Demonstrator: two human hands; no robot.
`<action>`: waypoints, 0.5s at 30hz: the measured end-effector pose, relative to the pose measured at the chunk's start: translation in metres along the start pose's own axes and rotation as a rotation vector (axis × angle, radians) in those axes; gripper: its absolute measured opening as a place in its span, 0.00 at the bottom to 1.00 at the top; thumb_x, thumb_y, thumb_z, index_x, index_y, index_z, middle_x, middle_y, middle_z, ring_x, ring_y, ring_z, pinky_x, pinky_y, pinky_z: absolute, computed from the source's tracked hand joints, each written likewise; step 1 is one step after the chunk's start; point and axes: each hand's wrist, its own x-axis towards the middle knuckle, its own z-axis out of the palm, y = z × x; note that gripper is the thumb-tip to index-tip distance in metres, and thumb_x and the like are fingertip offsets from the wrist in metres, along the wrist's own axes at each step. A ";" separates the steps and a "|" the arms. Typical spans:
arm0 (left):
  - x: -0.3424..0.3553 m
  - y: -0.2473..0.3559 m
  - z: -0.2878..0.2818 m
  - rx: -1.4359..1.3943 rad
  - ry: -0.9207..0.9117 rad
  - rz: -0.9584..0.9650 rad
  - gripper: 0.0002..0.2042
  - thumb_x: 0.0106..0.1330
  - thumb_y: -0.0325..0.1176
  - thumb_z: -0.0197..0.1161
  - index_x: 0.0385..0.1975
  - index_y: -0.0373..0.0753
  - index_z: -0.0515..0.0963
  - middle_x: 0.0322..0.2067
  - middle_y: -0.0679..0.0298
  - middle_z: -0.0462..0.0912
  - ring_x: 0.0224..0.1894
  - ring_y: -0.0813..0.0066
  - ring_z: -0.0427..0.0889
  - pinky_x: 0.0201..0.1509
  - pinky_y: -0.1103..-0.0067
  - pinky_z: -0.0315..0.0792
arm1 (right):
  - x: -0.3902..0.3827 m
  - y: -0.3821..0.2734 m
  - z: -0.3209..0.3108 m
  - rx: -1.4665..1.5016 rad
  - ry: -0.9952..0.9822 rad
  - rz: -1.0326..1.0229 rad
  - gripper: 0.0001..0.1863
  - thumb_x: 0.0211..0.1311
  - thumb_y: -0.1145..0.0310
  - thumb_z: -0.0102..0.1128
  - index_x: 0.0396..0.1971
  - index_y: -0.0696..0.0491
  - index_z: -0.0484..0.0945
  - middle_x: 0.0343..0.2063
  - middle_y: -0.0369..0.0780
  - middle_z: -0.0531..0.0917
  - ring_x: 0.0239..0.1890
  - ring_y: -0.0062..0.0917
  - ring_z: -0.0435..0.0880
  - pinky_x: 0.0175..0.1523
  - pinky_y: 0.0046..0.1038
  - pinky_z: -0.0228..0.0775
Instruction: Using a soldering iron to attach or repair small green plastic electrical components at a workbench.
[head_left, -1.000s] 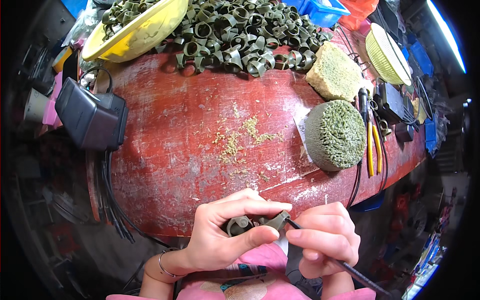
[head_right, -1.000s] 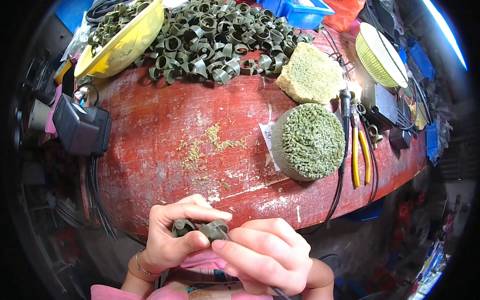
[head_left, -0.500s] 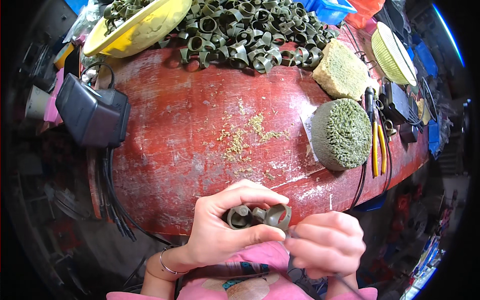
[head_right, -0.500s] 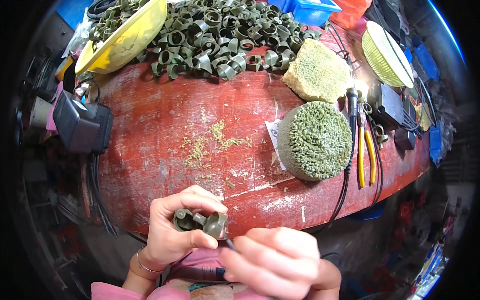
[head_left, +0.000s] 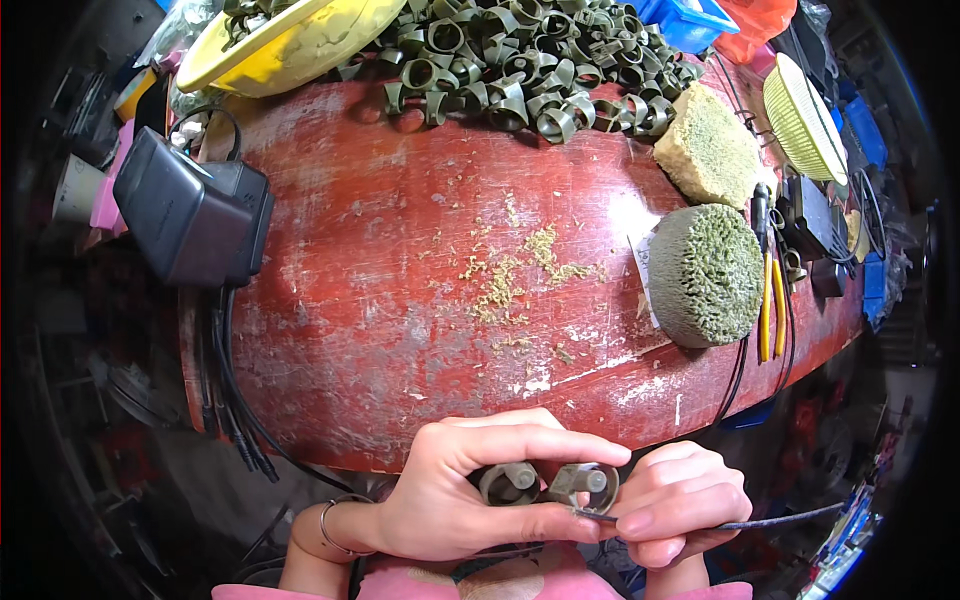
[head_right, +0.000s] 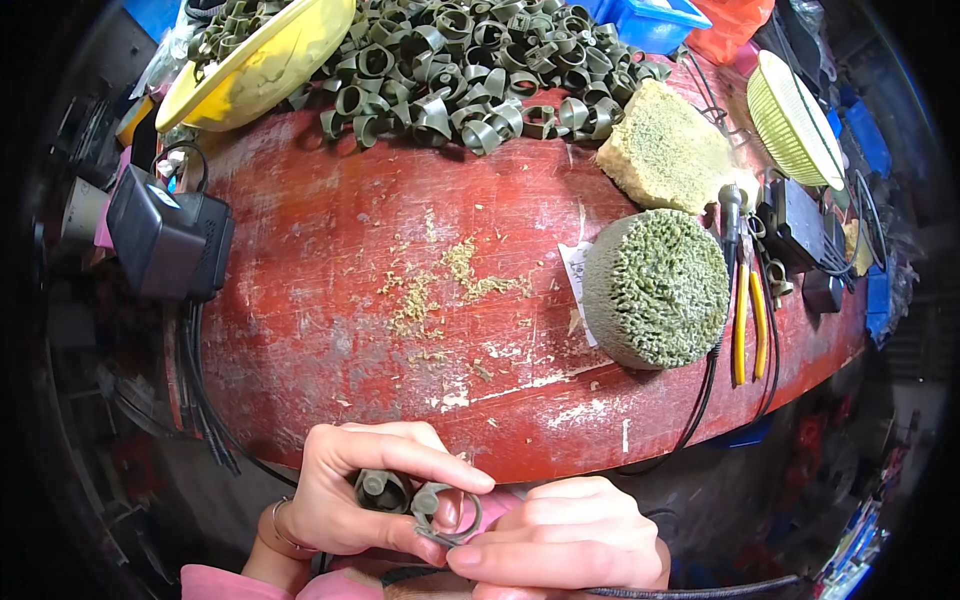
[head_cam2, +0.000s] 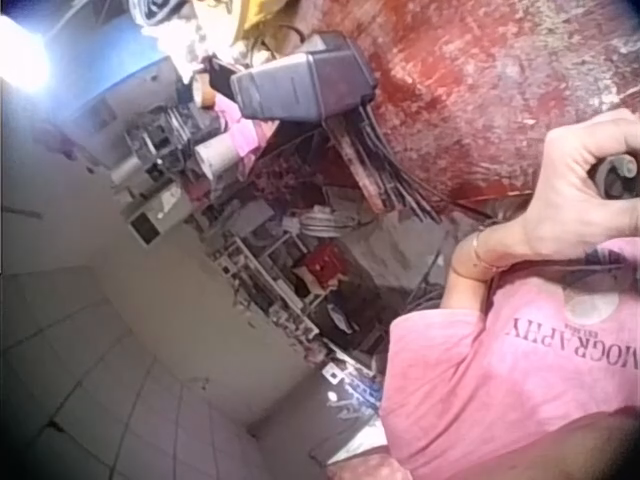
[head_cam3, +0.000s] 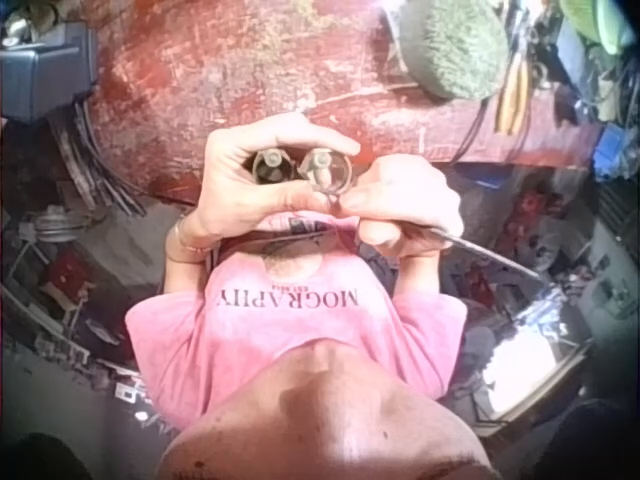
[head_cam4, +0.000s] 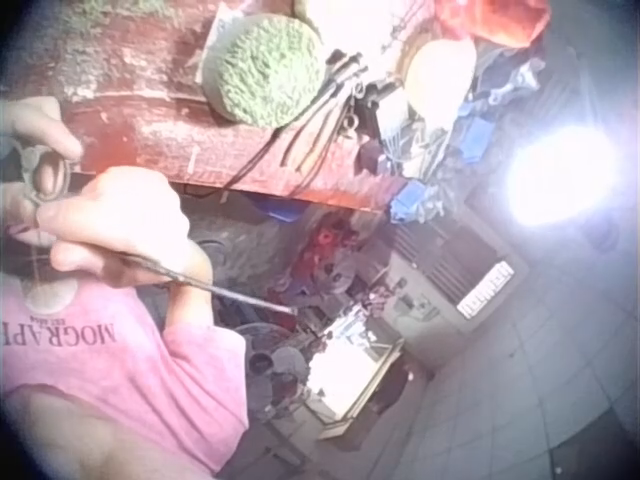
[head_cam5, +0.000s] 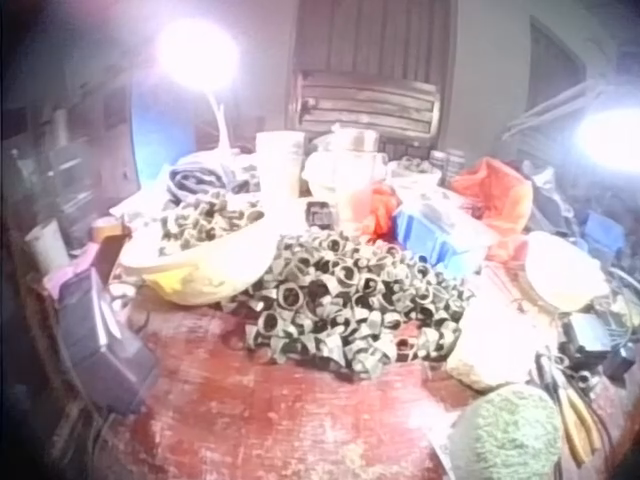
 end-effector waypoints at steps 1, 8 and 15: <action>0.000 -0.001 0.000 -0.002 0.001 -0.001 0.20 0.41 0.25 0.71 0.37 0.29 0.77 0.27 0.60 0.78 0.30 0.79 0.76 0.34 0.85 0.69 | -0.001 0.000 0.000 0.000 -0.001 0.003 0.17 0.53 0.58 0.59 0.19 0.57 0.70 0.08 0.36 0.75 0.10 0.20 0.75 0.14 0.17 0.63; -0.003 -0.004 0.004 -0.195 -0.033 -0.053 0.19 0.45 0.26 0.69 0.38 0.28 0.76 0.27 0.59 0.78 0.31 0.78 0.75 0.37 0.83 0.68 | 0.012 -0.001 -0.010 -0.170 -0.254 -0.144 0.13 0.50 0.63 0.63 0.26 0.58 0.76 0.11 0.34 0.76 0.09 0.19 0.70 0.15 0.18 0.60; -0.004 0.002 0.006 -0.332 0.042 -0.334 0.15 0.48 0.23 0.66 0.38 0.28 0.76 0.28 0.62 0.77 0.30 0.80 0.74 0.35 0.85 0.69 | -0.008 -0.001 -0.009 -0.758 0.101 -0.245 0.14 0.64 0.60 0.42 0.37 0.56 0.66 0.09 0.35 0.73 0.09 0.19 0.69 0.14 0.20 0.60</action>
